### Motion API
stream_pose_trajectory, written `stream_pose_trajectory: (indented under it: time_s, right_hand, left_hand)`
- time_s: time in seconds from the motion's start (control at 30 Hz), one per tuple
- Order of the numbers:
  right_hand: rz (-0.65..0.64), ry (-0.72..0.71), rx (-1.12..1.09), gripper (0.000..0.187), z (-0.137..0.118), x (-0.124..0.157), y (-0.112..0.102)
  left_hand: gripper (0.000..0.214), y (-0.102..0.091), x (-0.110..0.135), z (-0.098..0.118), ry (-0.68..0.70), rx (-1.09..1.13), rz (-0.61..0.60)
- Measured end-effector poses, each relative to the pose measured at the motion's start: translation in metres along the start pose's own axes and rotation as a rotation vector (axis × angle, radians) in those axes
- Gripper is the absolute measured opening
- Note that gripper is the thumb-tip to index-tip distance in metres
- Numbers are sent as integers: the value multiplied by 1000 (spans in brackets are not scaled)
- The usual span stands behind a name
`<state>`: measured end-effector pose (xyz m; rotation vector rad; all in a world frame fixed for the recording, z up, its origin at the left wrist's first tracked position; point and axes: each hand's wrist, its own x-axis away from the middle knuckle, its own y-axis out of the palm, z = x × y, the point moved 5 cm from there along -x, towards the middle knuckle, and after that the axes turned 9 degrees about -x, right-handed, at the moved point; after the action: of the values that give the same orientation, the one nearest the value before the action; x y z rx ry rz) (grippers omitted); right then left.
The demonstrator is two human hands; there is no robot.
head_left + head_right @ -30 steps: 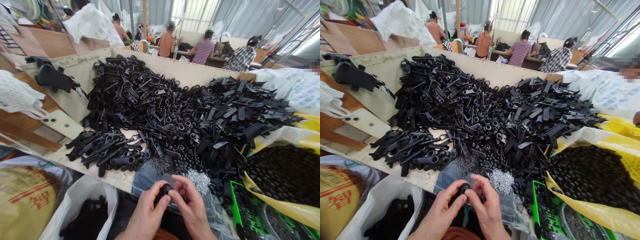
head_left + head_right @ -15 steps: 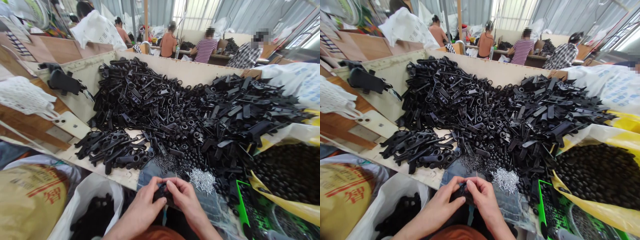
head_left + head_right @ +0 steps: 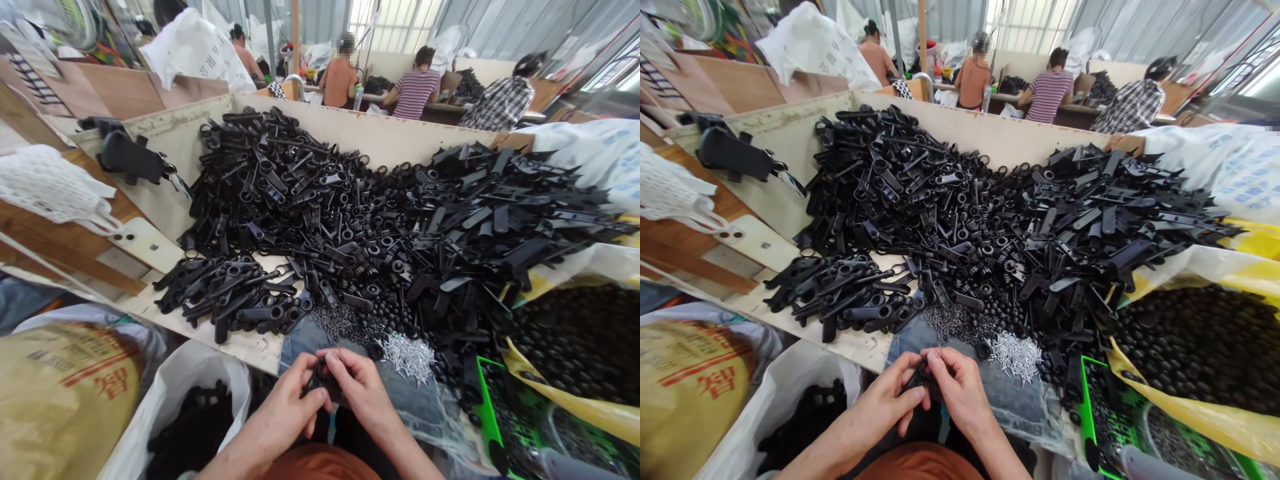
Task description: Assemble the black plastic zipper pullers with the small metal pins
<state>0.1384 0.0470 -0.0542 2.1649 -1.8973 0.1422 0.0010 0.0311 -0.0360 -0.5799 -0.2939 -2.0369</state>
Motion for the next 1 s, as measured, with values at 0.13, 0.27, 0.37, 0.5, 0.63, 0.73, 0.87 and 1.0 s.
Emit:
stream_pose_trajectory:
  time_s: [0.13,0.27,0.37,0.5,0.63,0.73,0.87,1.0]
  right_hand:
    - [-22,38,4,48,5,3,-4]
    - [-29,-5,87,40,5,3,-9]
    - [-50,-20,85,38,4,4,-8]
    - [-79,-67,139,33,-3,9,-4]
    - [-35,-63,252,40,-10,14,-11]
    - [104,-89,323,33,-16,13,-29]
    - [194,-156,502,24,-21,7,-46]
    - [209,-255,695,20,-26,2,-48]
  left_hand:
    - [34,-1,-1,-5,-13,22,16]
    - [33,-1,-1,-7,-26,39,13]
    - [33,1,-1,-9,-26,86,23]
    - [35,2,-3,-19,-31,170,45]
    - [39,-11,-5,-23,-2,66,158]
    - [25,-30,-8,-6,59,-315,418]
    - [11,-31,-23,19,42,-802,504]
    - [7,-24,-40,24,48,-906,500]
